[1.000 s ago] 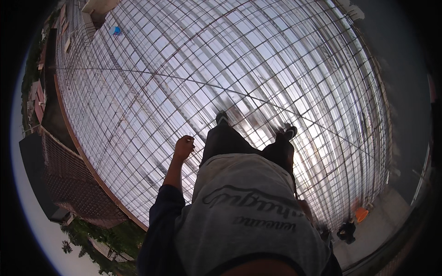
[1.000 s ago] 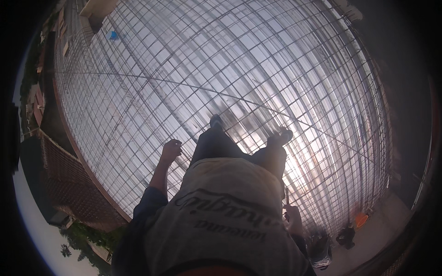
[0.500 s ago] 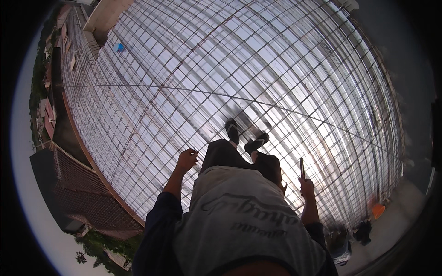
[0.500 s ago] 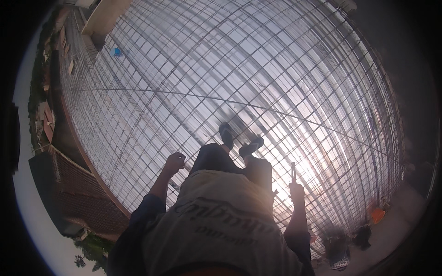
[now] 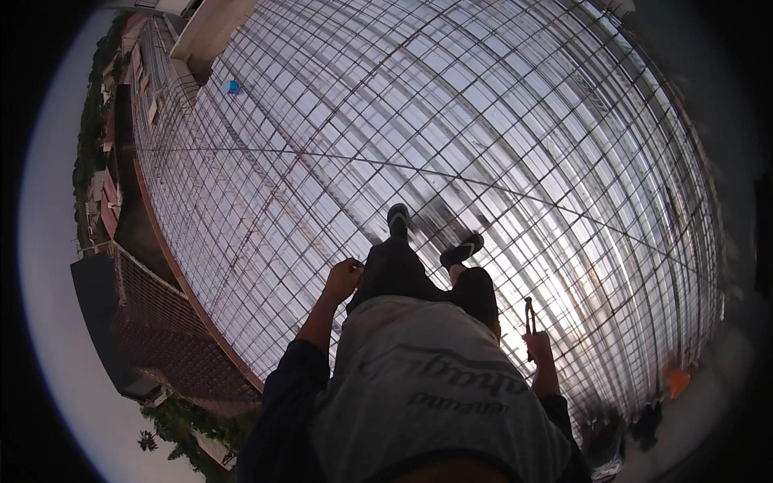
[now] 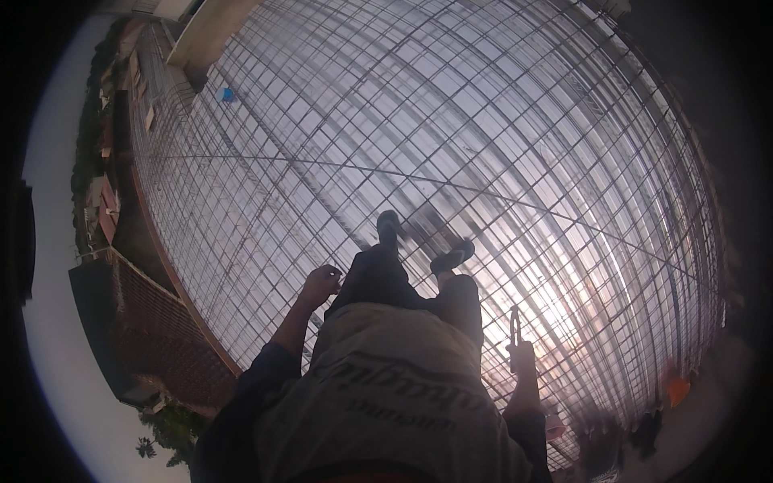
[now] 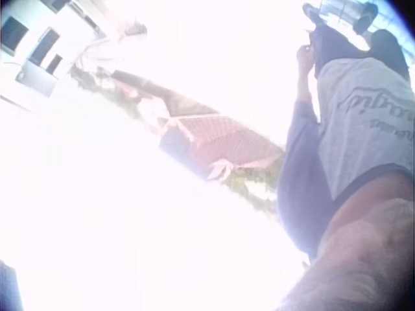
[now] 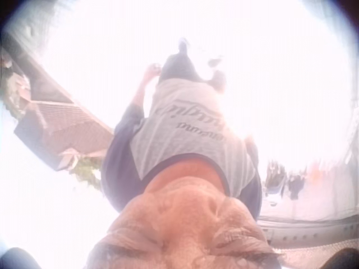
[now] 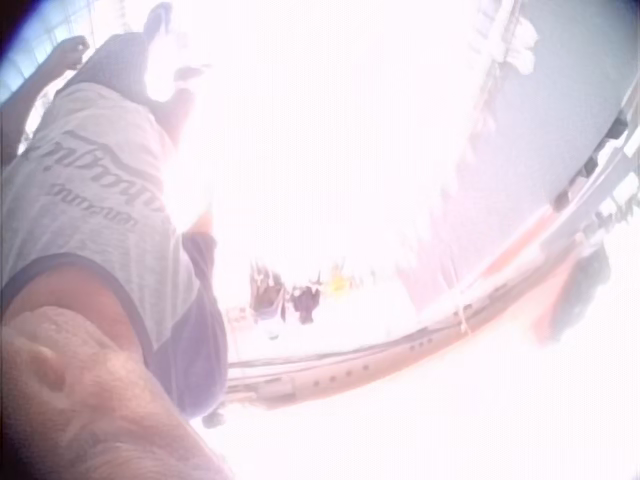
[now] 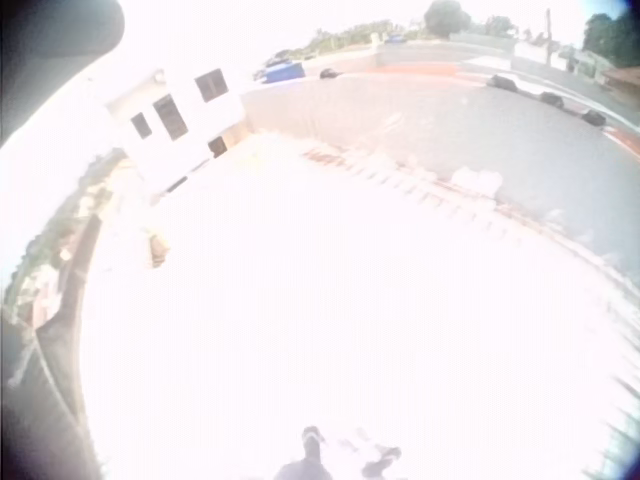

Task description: The person secures metal scaffolding poles by wrapping and twisting wire ties around their intersections. They repeatedly position the wire, twist it to tighten, and move to the next joint on the grid structure.

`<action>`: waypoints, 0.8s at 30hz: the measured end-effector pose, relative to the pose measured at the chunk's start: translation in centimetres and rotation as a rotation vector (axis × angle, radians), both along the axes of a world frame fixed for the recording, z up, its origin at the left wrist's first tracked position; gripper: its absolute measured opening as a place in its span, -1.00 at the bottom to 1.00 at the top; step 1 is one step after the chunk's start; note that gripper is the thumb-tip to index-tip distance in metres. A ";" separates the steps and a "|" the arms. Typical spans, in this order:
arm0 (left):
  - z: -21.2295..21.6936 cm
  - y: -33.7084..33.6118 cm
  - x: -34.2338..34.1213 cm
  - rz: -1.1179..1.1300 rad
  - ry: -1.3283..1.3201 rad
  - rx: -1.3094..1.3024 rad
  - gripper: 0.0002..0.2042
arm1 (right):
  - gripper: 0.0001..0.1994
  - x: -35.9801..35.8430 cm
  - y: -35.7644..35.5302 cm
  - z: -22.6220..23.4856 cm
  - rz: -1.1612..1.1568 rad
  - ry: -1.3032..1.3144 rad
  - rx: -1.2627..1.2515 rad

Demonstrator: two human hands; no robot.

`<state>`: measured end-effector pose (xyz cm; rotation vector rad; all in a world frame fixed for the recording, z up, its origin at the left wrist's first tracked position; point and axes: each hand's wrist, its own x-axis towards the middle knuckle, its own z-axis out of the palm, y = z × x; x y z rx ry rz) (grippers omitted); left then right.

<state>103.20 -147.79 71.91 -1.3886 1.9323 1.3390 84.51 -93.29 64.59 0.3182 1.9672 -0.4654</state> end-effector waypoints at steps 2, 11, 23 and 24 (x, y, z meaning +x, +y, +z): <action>1.0 -0.2 -0.9 -0.038 -0.042 -0.019 -0.79 | -0.73 1.3 1.4 -0.5 -0.100 -0.041 0.050; -1.7 -4.6 -0.4 0.009 -0.019 0.052 -0.80 | -0.75 3.0 1.3 -4.8 -0.246 -0.046 0.111; -4.9 -21.7 3.6 -0.377 0.118 -0.089 -0.81 | -0.63 5.7 -20.9 -1.1 -0.152 0.157 0.049; -4.8 -23.3 3.7 -0.283 0.108 -0.014 -0.80 | -0.61 6.2 -22.7 -0.6 -0.159 0.200 0.055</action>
